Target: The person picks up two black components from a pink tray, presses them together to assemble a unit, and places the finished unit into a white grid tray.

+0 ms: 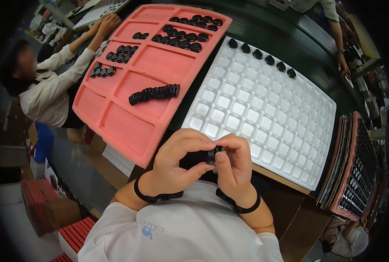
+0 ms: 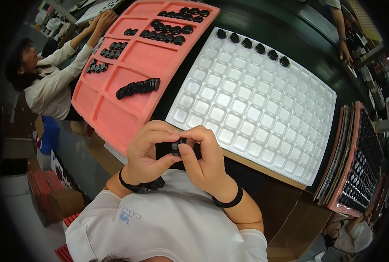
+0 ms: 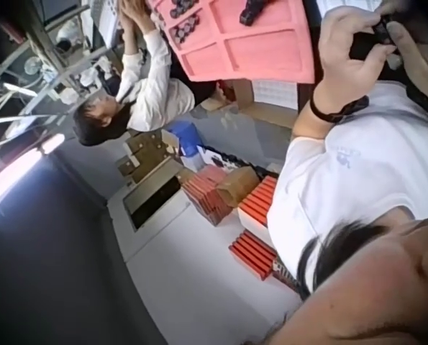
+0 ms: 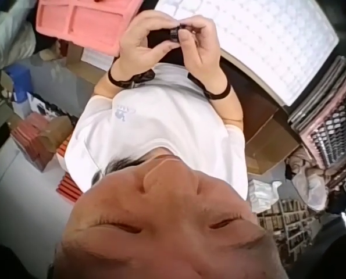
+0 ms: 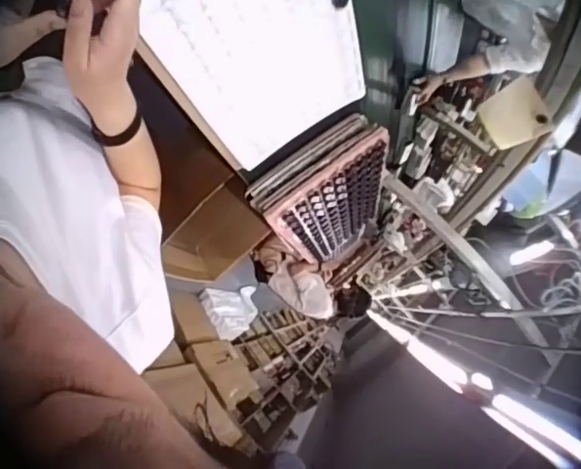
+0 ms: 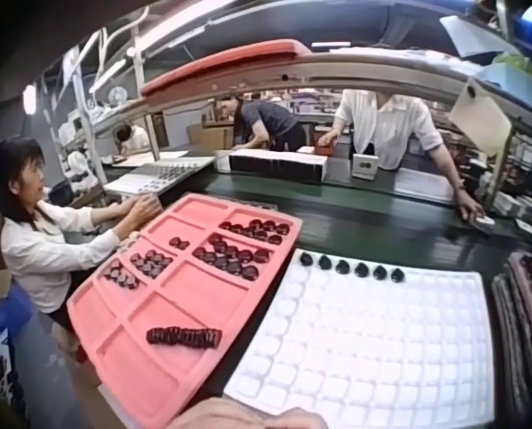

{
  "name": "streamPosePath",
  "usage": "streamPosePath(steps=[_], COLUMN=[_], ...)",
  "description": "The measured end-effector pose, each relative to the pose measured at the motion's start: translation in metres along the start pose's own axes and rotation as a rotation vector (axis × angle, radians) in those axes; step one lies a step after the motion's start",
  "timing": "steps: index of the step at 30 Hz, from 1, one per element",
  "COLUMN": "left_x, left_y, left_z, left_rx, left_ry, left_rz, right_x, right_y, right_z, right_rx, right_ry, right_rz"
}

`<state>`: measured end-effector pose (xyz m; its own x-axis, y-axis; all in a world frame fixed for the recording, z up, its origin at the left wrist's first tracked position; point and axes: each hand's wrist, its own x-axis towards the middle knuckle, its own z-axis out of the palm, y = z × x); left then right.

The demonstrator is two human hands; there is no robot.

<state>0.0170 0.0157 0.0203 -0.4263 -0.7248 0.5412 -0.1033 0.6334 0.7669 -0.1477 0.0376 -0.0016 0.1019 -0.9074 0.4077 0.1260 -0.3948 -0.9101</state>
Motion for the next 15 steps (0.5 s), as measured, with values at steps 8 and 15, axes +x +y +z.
streamPosePath(steps=[8, 15], left_x=[-0.003, -0.007], left_y=[-0.01, -0.013], left_z=[0.007, 0.009], left_rx=[-0.766, -0.472], left_ry=[0.064, 0.095], left_rz=[-0.312, -0.195], right_x=[0.005, 0.004], right_y=[0.005, 0.005], right_z=[-0.013, -0.016], right_rx=[0.953, 0.419], right_ry=[0.005, 0.043], right_rz=[0.422, 0.09])
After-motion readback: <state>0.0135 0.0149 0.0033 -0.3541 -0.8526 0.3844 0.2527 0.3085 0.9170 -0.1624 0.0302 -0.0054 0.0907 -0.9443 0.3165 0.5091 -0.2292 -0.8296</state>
